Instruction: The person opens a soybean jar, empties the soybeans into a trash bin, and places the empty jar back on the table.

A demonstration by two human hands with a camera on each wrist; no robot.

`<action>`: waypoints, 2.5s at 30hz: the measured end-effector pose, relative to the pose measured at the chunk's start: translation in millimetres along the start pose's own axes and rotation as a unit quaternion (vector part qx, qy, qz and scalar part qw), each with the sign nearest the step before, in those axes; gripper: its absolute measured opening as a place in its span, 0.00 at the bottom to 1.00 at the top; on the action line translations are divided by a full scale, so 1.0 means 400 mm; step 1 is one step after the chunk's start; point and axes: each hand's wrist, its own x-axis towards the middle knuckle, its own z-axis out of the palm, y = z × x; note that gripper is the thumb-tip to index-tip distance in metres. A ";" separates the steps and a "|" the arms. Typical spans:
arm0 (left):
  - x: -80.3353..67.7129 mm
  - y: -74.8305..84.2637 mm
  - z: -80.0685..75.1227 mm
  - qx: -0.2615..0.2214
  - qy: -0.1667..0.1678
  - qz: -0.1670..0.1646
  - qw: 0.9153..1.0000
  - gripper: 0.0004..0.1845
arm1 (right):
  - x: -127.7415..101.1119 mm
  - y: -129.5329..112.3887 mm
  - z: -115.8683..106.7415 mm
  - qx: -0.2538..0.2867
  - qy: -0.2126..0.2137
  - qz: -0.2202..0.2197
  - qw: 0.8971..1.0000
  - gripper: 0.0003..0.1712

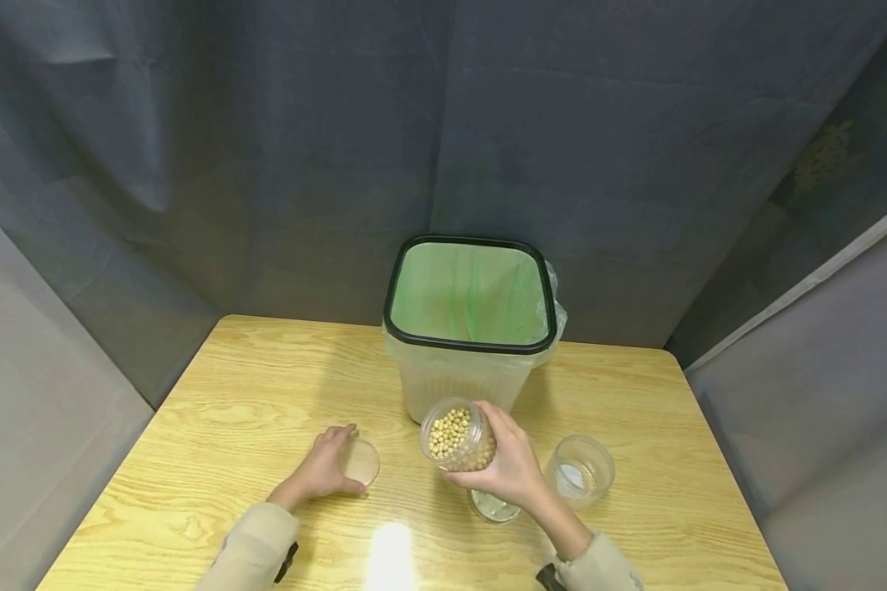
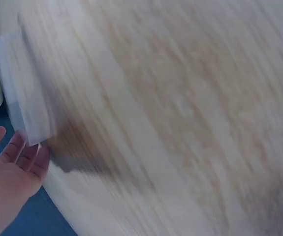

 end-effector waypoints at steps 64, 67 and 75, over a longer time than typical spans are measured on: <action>0.188 0.368 -0.357 -0.233 0.054 0.151 0.959 0.41 | -0.009 -0.029 -0.097 0.048 0.014 0.004 0.999 0.54; 0.211 0.359 -0.348 -0.230 0.047 0.144 0.961 0.41 | -0.008 -0.032 -0.105 0.050 0.016 -0.002 0.999 0.55; 0.235 0.373 -0.340 -0.211 0.041 0.128 0.968 0.44 | 0.007 -0.040 -0.138 0.072 0.004 -0.002 0.997 0.54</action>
